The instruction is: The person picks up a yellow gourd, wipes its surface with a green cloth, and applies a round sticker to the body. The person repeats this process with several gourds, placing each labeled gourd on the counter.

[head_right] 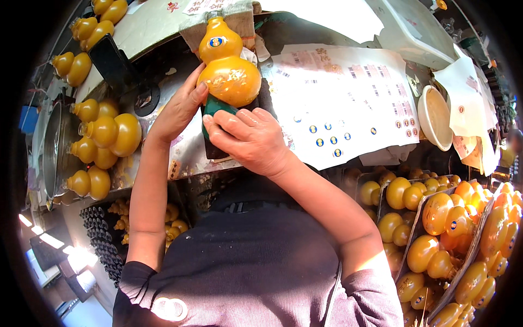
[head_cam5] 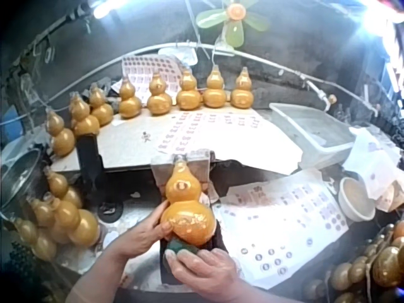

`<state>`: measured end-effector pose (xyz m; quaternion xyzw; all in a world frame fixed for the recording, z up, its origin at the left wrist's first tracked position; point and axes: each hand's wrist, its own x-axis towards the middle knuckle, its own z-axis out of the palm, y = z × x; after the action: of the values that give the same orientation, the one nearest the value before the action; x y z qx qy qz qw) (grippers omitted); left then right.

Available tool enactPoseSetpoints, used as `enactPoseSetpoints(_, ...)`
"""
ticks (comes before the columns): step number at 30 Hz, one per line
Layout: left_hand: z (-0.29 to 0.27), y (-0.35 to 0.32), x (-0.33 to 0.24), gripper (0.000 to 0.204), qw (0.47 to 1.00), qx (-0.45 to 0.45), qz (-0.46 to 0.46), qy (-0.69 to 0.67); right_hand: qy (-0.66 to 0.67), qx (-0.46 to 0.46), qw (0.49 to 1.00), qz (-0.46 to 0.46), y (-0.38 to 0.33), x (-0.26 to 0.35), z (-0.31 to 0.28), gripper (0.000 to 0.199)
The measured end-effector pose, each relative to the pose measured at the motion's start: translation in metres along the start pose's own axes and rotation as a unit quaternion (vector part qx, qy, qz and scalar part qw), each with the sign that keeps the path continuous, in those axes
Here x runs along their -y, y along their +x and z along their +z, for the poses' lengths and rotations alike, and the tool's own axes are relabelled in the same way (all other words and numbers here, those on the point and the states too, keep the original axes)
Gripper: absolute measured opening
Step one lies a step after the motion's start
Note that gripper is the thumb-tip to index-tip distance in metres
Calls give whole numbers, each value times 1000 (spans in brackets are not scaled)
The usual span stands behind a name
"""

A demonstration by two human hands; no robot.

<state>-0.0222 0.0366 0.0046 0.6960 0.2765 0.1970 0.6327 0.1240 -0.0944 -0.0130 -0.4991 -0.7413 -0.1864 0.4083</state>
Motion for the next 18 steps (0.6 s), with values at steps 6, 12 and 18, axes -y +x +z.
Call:
enactPoseSetpoints(6, -1, 1, 5, 83, 1000, -2, -3, -31, 10, 2, 1000, 8, 4, 7, 4, 36)
enactPoseSetpoints(12, 0, -3, 14, 77, 998, -53, 1, -20, 178, 76, 969, 154, -2, 11, -5, 31)
enactPoseSetpoints(18, 5, -3, 10, 64, 982, -155, 27, -104, 575, -29, 633, 517, 4, -50, -47, 24)
